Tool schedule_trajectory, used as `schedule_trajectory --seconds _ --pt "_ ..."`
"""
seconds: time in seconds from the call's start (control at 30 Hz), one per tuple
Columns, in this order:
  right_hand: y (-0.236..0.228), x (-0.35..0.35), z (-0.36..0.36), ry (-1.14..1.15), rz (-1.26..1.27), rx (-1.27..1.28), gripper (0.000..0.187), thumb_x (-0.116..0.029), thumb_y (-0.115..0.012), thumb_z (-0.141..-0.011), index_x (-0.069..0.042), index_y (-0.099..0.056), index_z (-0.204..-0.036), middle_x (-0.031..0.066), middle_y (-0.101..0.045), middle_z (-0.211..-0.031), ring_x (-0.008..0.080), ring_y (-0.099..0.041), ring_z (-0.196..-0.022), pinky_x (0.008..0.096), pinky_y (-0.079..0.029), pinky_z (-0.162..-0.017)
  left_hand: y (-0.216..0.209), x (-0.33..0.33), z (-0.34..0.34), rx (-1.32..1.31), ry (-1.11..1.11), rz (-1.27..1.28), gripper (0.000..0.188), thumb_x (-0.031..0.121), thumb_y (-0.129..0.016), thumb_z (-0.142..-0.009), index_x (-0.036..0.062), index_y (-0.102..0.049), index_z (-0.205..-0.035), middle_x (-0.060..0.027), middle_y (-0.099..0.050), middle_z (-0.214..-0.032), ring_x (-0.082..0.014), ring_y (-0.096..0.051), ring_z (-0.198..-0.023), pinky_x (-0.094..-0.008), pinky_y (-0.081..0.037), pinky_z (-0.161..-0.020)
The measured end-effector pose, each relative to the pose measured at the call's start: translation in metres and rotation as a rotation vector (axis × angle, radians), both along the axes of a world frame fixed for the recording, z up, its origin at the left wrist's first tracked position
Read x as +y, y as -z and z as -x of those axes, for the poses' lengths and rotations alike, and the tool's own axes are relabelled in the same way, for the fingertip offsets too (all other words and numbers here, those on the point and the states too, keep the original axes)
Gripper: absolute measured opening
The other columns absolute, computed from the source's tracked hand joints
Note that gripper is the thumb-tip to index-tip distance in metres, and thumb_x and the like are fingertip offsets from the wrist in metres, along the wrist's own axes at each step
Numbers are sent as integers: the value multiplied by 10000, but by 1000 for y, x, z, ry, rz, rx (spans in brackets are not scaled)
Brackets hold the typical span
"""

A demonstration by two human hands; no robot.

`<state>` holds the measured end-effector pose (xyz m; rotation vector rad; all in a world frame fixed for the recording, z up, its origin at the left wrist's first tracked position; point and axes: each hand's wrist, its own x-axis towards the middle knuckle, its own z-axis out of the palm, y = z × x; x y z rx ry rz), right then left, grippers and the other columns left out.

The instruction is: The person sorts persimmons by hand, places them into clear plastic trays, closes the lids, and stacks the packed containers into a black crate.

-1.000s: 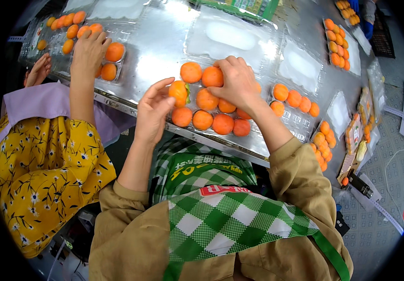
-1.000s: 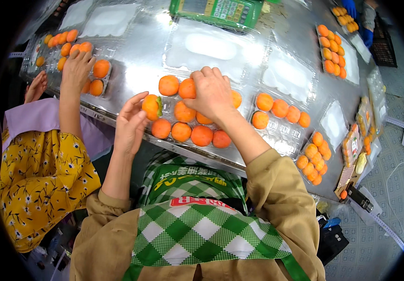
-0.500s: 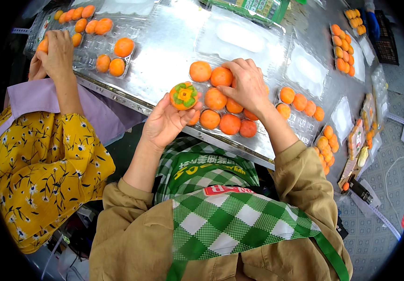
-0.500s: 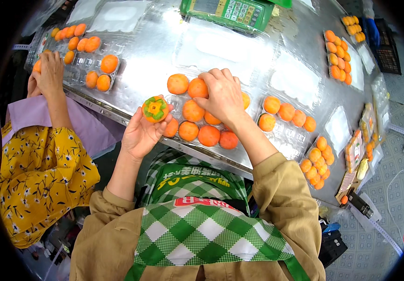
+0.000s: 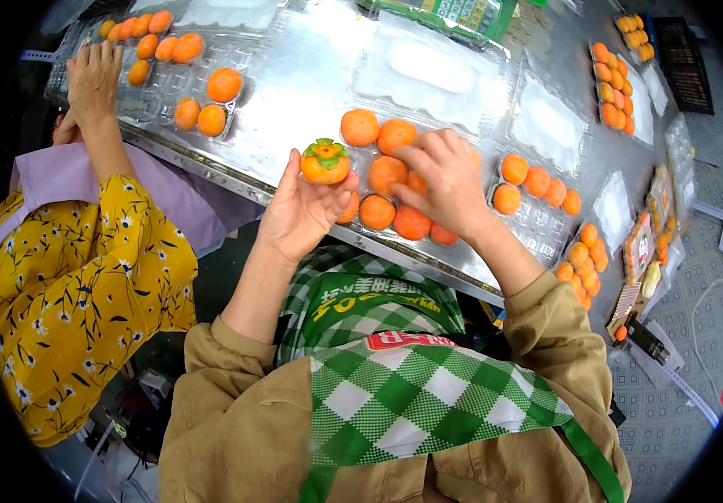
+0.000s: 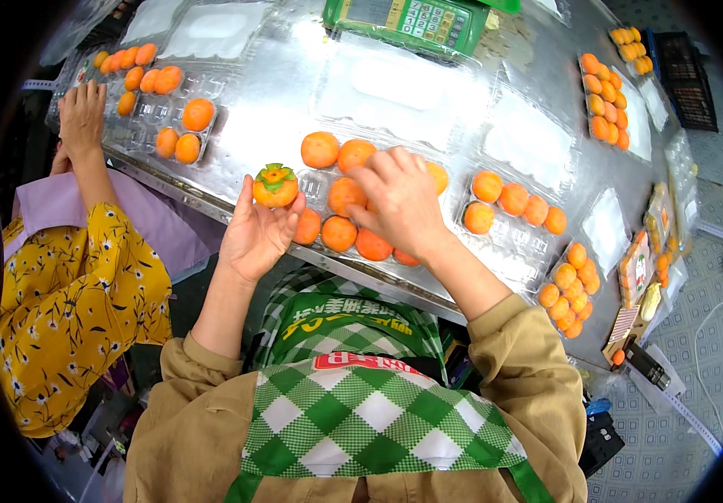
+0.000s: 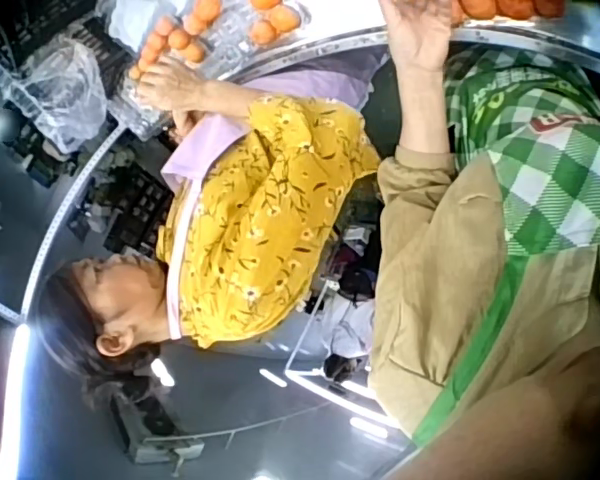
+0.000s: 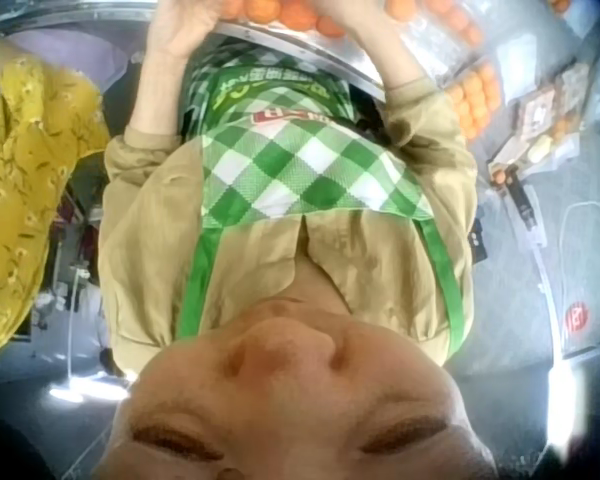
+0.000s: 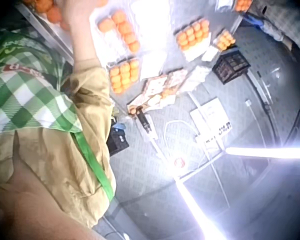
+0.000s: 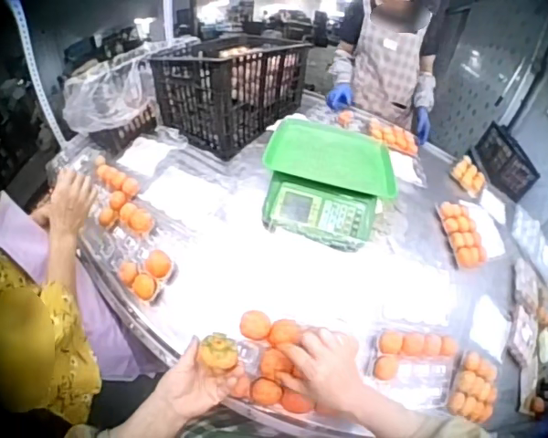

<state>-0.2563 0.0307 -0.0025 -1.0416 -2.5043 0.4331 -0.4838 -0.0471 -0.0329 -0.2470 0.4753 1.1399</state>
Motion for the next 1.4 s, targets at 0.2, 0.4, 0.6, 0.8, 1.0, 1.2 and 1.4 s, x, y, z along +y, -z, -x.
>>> schedule_trajectory --seconds 0.2,0.4,0.6,0.8,1.0,1.2,1.4 --pt "4 4 8 -174 -44 -198 373 -205 -725 -616 -103 -629 -962 34 -510 -890 210 -494 -898 350 -379 -767 -11 8 -4 1266 112 -363 415 66 -677 -816 43 -561 -1213 -81 -577 -1134 -191 -598 -1026 -314 -510 -856" --pt "7 -2 23 -161 -135 -415 161 -198 -621 -728 -109 -597 -860 18 -515 -892 185 -489 -885 349 -368 -730 -16 17 -13 1957 278 -665 493 30 -759 -639 47 -617 -1111 -100 -582 -1094 -240 -600 -990 -325 -498 -842" --pt "13 -5 20 -185 -186 -383 194 -161 -620 -717 -134 -582 -905 26 -490 -879 183 -499 -852 351 -365 -706 -7 21 -14 2093 313 -799 520 30 -771 -598 50 -621 -1095 -104 -579 -1063 -285 -557 -1017 -364 -470 -867" --pt "11 -9 24 -145 -148 -373 212 -129 -615 -705 -142 -573 -913 34 -481 -873 189 -501 -818 357 -364 -697 -5 24 -12 2076 369 -819 512 24 -759 -606 49 -623 -1099 -103 -576 -1066 -285 -536 -1031 -377 -455 -894" --pt "11 -9 23 -153 -121 -355 224 -133 -621 -699 -124 -571 -918 35 -504 -905 189 -505 -833 349 -366 -699 -3 23 -10 2047 381 -848 447 18 -707 -658 41 -624 -1097 -114 -573 -1059 -289 -536 -1029 -375 -454 -899" --pt "0 -5 12 -74 222 71 272 -83 -646 -739 -92 -569 -999 43 -557 -955 212 -551 -926 380 -430 -765 -9 20 -8 2013 278 -865 482 54 -706 -688 51 -619 -1162 -102 -560 -1198 -261 -536 -1107 -353 -441 -928" --pt "0 -14 -18 62 1643 1157 479 -277 -655 -858 -66 -495 -1257 84 -571 -1180 186 -581 -1015 325 -494 -793 -39 6 -27 1346 128 -687 572 163 -784 -692 47 -589 -1217 -108 -554 -1251 -232 -536 -1156 -372 -441 -940"
